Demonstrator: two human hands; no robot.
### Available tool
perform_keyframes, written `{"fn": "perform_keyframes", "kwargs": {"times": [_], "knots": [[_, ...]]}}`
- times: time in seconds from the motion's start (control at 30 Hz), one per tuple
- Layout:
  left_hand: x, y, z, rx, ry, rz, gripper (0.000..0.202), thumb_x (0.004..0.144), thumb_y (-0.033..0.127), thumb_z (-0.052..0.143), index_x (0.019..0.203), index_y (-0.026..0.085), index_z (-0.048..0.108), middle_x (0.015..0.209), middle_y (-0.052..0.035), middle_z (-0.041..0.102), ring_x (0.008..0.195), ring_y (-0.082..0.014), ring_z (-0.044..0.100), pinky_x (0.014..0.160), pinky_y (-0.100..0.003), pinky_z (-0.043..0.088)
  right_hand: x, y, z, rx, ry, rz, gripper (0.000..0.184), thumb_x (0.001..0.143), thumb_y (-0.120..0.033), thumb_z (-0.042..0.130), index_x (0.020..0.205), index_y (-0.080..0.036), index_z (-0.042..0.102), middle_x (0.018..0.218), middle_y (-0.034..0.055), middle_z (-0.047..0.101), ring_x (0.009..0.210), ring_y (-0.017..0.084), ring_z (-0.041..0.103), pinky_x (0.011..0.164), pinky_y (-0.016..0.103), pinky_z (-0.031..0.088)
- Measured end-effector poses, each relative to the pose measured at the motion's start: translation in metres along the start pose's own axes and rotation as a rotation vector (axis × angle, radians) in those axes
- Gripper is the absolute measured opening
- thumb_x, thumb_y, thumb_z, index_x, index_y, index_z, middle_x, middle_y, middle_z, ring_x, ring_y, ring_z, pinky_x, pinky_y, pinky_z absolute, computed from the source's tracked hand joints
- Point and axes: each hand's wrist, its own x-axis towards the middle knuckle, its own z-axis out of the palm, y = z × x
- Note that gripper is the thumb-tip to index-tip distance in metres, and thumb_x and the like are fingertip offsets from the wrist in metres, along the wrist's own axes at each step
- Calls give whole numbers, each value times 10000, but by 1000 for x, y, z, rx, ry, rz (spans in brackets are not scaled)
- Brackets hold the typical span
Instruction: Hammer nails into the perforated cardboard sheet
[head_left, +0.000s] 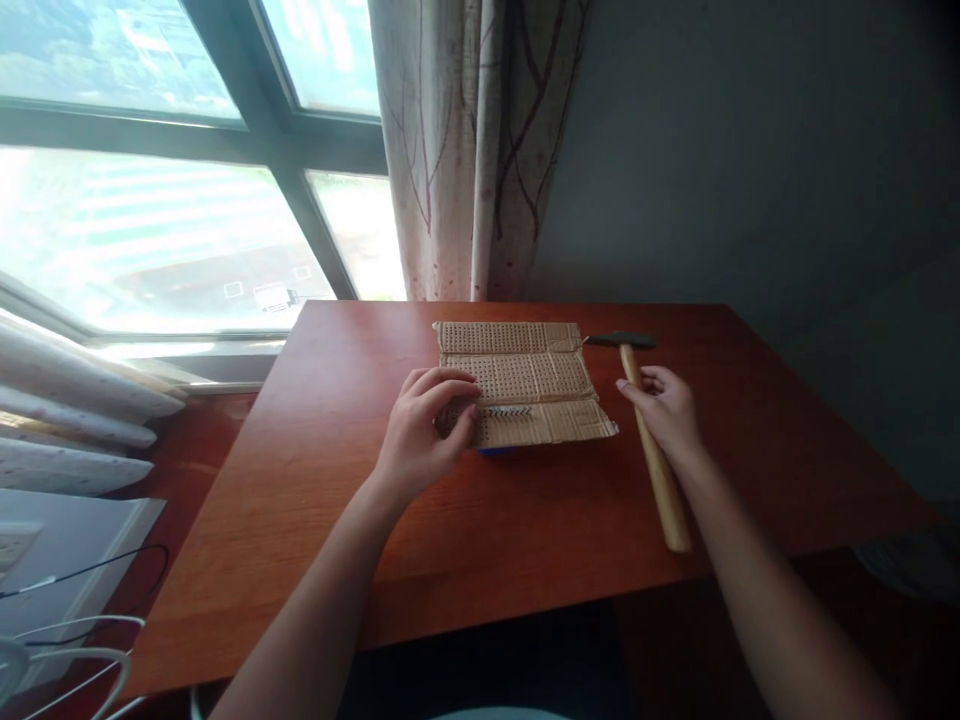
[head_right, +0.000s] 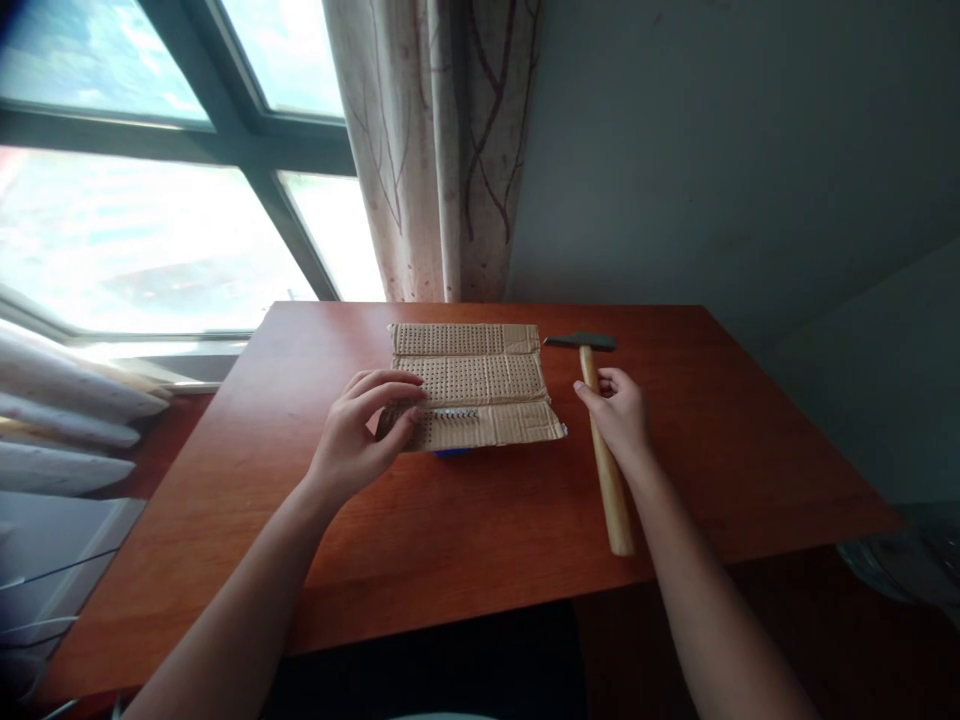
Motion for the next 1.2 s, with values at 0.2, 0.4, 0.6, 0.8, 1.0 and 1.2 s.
{"fn": "perform_keyframes", "kwargs": {"times": [0.2,0.4,0.6,0.8,1.0,1.2], "knots": [[0,-2,0,16,26,-36,164,845,172,606,965,211,710,1095,-66,688,1049,-239,615,941,-405,497,11,33,16,-155,-58,-57,334,667,-433,732,869,-172,674,782,63,697,710,221,644,679,348,485],[-1,-1,-1,6,30,-49,164,843,172,609,966,212,709,1099,-63,688,1062,-239,619,960,-405,493,12,32,33,-343,-88,-144,313,729,-431,646,854,-157,729,741,57,684,653,196,598,620,316,441],[-1,-1,-2,15,64,-60,152,851,179,606,961,211,705,1086,-59,693,1056,-235,626,963,-406,494,20,23,52,-412,-72,-185,230,723,-342,605,807,-166,727,737,48,654,662,186,564,616,300,405],[0,-1,-4,26,123,-117,166,866,205,601,994,219,706,1111,-54,685,1075,-228,620,923,-380,499,20,17,59,-469,-97,-231,166,727,-245,553,774,-182,699,754,62,634,707,200,559,651,313,405],[-1,-10,-4,-2,206,-300,292,851,283,634,1135,219,656,1142,-64,638,976,-198,613,750,-306,504,19,11,53,-483,-130,-262,171,776,-299,562,816,-187,684,822,87,644,749,214,563,704,340,430],[0,-20,-5,-225,171,-516,435,826,390,659,1210,194,601,1037,-68,664,829,-173,626,679,-280,491,4,-15,39,47,-133,-21,412,906,-555,462,933,-200,670,731,35,644,637,166,575,581,287,444]]}}
